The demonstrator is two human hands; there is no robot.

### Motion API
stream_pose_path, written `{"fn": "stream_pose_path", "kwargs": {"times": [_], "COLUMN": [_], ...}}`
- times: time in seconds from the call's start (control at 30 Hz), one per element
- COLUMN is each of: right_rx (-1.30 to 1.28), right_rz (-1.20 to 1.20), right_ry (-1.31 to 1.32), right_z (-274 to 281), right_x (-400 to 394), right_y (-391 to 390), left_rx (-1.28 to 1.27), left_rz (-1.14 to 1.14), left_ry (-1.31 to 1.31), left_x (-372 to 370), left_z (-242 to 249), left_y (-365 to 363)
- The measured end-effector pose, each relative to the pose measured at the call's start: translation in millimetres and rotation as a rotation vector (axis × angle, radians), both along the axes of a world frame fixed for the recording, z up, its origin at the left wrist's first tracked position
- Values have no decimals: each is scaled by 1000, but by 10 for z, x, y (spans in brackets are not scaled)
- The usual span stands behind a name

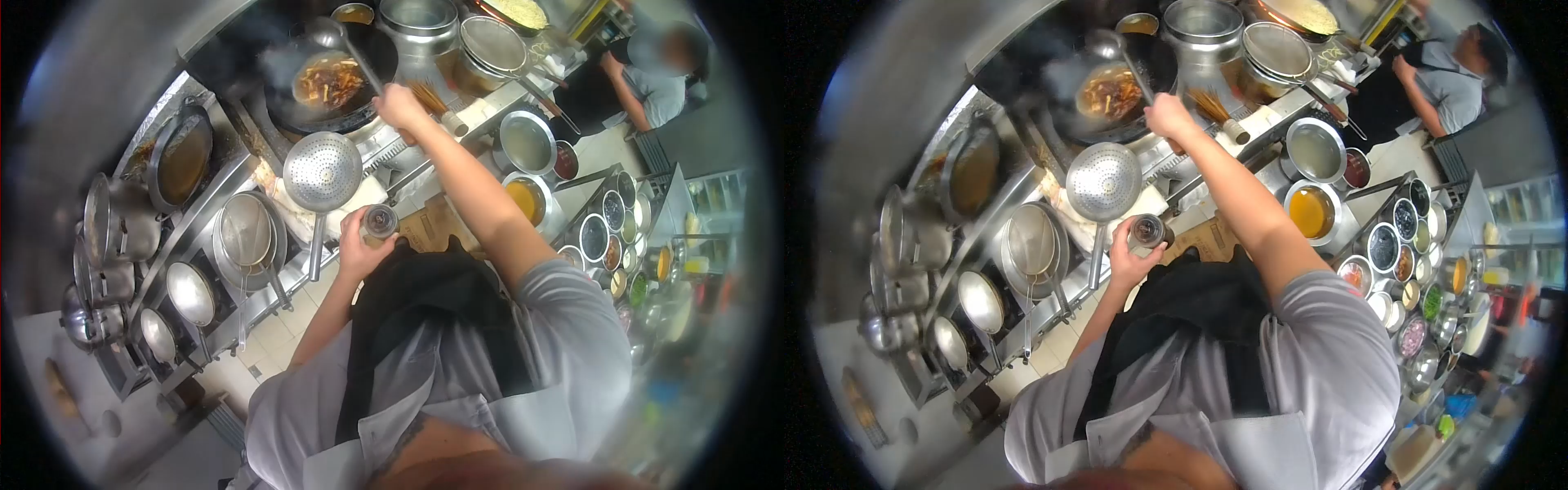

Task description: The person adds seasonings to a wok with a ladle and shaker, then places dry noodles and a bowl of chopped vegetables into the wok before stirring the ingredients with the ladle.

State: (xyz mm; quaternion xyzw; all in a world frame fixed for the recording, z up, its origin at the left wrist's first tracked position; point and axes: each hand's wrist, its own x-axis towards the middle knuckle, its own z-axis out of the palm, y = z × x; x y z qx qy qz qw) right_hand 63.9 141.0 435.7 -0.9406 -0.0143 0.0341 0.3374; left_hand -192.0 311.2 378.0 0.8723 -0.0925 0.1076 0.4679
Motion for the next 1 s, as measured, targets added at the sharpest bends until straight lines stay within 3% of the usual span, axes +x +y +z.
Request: {"fn": "stream_pose_path", "kwargs": {"times": [0.03,0.1,0.13,0.17,0.23,0.27,0.33,0.47,0.5,0.53,0.6,0.63,0.7,0.77,0.83,0.87,0.9,1.0], "right_rx": [27,911,1080,1101,-202,-202,83,937,439,439,32,230,389,648,786,1038,1280,1331], "right_rz": [54,-25,45,112,151,137,32,-49,-55,-175,-66,-81,-123,-167,-250,-320,-353,-521], "right_ry": [-127,378,497,536,-467,-457,-63,336,153,140,14,-106,-259,-22,-91,1,100,60], "right_z": [-20,8,-16,-337,-793,-862,-420,-736,-498,-531,-598,-623,-533,-144,302,289,292,534], "right_x": [-18,-65,-55,143,244,158,-253,-458,-619,-744,-932,-1167,-1753,-2471,-3327,-3945,-4377,-5349], "right_y": [-106,-325,-433,-609,-642,-697,-678,-971,-1009,-1065,-1248,-1371,-1623,-1991,-2330,-2646,-2854,-3236], "left_rx": [-31,-52,-104,-160,-105,-115,-112,-70,-63,-78,-132,-173,-190,-158,-138,-135,-114,-194], "left_rz": [-5,-14,-41,-69,-61,-83,-130,-189,-171,-203,-259,-259,-271,-375,-472,-535,-644,-857], "left_ry": [-2,-1,29,67,128,132,121,21,12,43,92,120,104,92,62,169,7,66], "left_x": [14,49,72,58,78,67,161,225,217,217,231,204,178,198,133,-97,-95,-487], "left_z": [-16,-26,-33,-47,-30,-12,16,-47,-79,-58,-27,-39,-182,-151,-127,156,99,365], "left_y": [16,61,70,58,59,44,41,-121,-220,-318,-506,-590,-711,-962,-1276,-1806,-2071,-3078]}}
